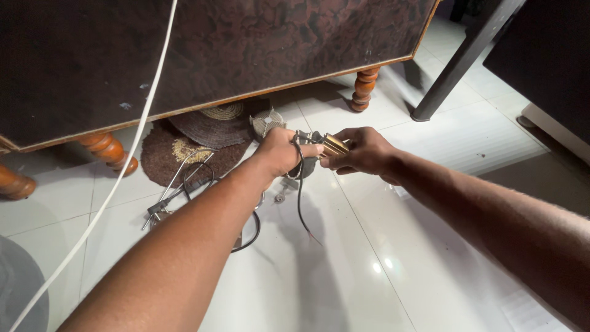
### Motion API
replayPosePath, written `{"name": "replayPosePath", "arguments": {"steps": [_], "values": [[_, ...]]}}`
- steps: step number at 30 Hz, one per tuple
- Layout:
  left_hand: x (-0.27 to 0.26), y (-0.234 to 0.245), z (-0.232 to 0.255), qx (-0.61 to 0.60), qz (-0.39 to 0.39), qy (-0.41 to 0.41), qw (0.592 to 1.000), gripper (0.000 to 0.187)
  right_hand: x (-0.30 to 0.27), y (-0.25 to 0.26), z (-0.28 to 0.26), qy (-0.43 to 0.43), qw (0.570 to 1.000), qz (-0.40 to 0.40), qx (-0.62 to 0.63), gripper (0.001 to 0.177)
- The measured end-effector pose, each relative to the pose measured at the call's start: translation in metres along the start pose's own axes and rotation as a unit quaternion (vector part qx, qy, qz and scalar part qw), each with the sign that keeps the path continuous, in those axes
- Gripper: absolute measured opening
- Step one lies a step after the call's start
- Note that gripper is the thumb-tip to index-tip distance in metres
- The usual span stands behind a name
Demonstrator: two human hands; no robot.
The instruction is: The person disassembles and reassembles small electrical components, including a motor and a light fixture, using a screwdriver and pliers. They work on the floor and place parts into a drawer.
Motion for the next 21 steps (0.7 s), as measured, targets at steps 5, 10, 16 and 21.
{"name": "replayPosePath", "arguments": {"steps": [5, 10, 16, 21], "values": [[-0.002, -0.001, 0.001, 0.031, 0.036, 0.044, 0.998, 0.027, 0.006, -0.006, -0.004, 0.041, 0.988, 0.092, -0.117, 0.057], [-0.004, -0.001, 0.005, 0.059, 0.007, 0.016, 0.998, 0.023, 0.010, -0.006, 0.001, 0.208, 0.946, 0.127, -0.215, 0.060], [-0.013, 0.003, 0.019, -0.048, -0.050, 0.069, 0.995, 0.026, 0.008, -0.010, 0.006, 0.216, 0.942, 0.101, -0.237, 0.055], [-0.018, 0.014, 0.022, -0.018, -0.058, 0.090, 0.994, 0.030, 0.003, -0.018, -0.004, 0.272, 0.928, 0.095, -0.237, 0.031]]}}
Point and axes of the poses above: each hand's wrist, its own x-axis towards the middle knuckle, its own y-axis out of the back of the hand, z = x × y, the point moved 2 cm from there along x, towards the middle knuckle, and after that the axes turned 12 degrees about z, right-handed, at the moved point
